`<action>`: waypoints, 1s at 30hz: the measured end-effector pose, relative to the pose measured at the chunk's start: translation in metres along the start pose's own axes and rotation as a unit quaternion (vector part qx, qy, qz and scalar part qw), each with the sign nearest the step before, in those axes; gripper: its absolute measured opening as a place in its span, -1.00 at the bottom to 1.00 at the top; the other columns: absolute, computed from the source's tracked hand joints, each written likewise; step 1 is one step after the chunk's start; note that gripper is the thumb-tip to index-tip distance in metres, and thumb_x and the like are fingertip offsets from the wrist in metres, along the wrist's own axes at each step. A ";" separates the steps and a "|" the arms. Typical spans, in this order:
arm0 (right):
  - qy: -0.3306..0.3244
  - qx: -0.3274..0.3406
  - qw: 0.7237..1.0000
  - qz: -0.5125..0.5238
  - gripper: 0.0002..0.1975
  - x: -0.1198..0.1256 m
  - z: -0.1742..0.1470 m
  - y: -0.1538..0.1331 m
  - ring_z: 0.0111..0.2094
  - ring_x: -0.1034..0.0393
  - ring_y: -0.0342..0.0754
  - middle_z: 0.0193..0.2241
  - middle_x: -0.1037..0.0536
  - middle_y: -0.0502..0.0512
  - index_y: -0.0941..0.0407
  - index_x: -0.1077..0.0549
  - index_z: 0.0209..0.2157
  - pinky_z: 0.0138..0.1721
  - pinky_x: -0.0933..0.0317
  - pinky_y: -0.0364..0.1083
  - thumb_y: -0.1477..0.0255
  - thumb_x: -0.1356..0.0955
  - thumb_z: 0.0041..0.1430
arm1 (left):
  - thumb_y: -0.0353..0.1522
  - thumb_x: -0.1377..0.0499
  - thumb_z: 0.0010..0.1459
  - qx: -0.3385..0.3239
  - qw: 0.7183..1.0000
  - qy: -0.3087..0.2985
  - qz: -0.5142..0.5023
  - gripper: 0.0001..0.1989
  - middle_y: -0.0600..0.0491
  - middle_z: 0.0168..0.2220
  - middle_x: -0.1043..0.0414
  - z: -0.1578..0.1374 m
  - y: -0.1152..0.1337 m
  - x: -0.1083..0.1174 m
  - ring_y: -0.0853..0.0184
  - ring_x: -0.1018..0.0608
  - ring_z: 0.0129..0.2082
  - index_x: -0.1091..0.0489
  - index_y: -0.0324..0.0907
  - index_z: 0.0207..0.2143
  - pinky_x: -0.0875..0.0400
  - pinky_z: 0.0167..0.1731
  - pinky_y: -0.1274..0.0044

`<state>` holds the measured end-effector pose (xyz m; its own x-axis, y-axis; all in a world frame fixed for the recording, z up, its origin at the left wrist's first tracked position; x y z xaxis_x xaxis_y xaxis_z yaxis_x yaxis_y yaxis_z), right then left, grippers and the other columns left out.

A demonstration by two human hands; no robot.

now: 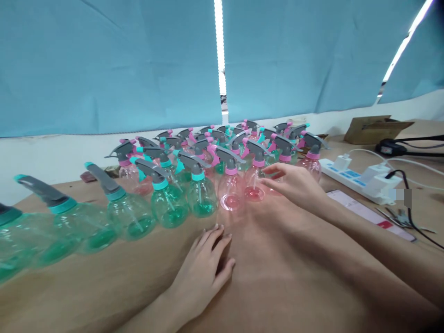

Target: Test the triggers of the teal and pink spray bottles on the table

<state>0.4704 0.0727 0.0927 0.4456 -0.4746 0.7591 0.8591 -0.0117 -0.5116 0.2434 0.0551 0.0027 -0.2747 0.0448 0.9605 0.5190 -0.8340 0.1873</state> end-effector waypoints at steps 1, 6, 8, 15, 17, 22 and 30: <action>0.008 -0.012 1.000 -0.001 -0.69 0.003 0.001 0.008 -0.23 -0.50 0.13 -0.20 -0.60 0.12 0.10 -0.49 -0.21 -0.21 -0.33 0.12 0.21 -0.34 0.09 | -0.31 -0.07 0.28 -0.001 1.000 0.000 0.002 -0.63 -0.14 0.18 -0.26 0.000 0.000 0.000 0.05 -0.27 0.19 -0.27 -0.20 0.11 -0.19 0.12 0.13; 0.022 -0.033 0.999 0.013 -0.49 -0.004 0.011 0.028 -0.06 -0.44 0.19 -0.06 -0.53 0.26 0.22 -0.42 -0.04 -0.06 -0.29 0.15 0.17 -0.35 0.06 | -0.31 -0.06 0.29 0.002 1.000 -0.003 0.010 -0.64 -0.17 0.17 -0.26 0.001 0.001 -0.001 0.05 -0.29 0.18 -0.29 -0.23 0.10 -0.26 0.08 0.15; 0.027 -0.032 0.999 0.025 -0.43 -0.010 0.017 0.027 0.00 -0.40 0.19 -0.01 -0.50 0.27 0.23 -0.38 0.01 -0.02 -0.28 0.14 0.14 -0.35 0.06 | -0.31 -0.06 0.29 0.000 1.000 0.002 0.012 -0.64 -0.16 0.15 -0.28 0.001 0.001 0.000 0.05 -0.30 0.17 -0.30 -0.23 0.09 -0.27 0.07 0.15; 0.034 -0.032 0.998 0.037 -0.38 -0.030 0.036 0.020 0.01 -0.38 0.27 0.01 -0.46 0.36 0.25 -0.34 0.04 -0.06 -0.27 0.14 0.13 -0.35 0.02 | -0.32 -0.05 0.29 -0.010 1.000 0.010 0.004 -0.66 -0.12 0.12 -0.32 0.000 0.003 0.001 0.08 -0.34 0.14 -0.28 -0.18 0.09 -0.28 0.07 0.17; 0.033 -0.034 0.998 0.033 -0.45 -0.032 0.038 0.021 -0.03 -0.41 0.26 -0.06 -0.51 0.34 0.22 -0.37 -0.01 -0.10 -0.29 0.13 0.17 -0.34 0.03 | -0.33 -0.05 0.29 -0.011 1.000 0.013 -0.004 -0.66 -0.11 0.12 -0.32 0.001 0.003 0.001 0.08 -0.35 0.13 -0.28 -0.16 0.09 -0.28 0.07 0.18; 0.018 -0.038 0.999 0.024 -0.59 -0.028 0.032 0.024 -0.15 -0.47 0.24 -0.19 -0.56 0.27 0.17 -0.41 -0.15 -0.19 -0.31 0.11 0.20 -0.35 0.02 | -0.34 -0.05 0.28 0.004 1.000 0.015 -0.022 -0.69 -0.09 0.10 -0.33 0.002 0.003 0.002 0.09 -0.36 0.11 -0.29 -0.14 0.07 -0.28 0.07 0.18; -0.016 -0.006 1.000 0.005 -0.61 -0.006 -0.006 0.019 -0.16 -0.45 0.26 -0.18 -0.54 0.29 0.16 -0.42 -0.22 -0.22 -0.30 0.13 0.16 -0.36 0.02 | -0.33 -0.05 0.28 0.042 0.995 0.039 -0.086 -0.73 -0.01 0.06 -0.36 0.014 0.011 0.008 0.14 -0.41 0.05 -0.29 -0.09 0.02 -0.31 0.04 0.23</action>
<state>0.4820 0.0697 0.0759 0.4617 -0.4468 0.7662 0.8520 -0.0170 -0.5233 0.2587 0.0541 0.0154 -0.4253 0.1379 0.8945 0.5243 -0.7680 0.3677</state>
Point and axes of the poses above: each hand's wrist, its own z-axis towards the middle knuckle, its own x-axis out of the back of the hand, y = z × x, the point moved 8 cm from there along z, towards the middle knuckle
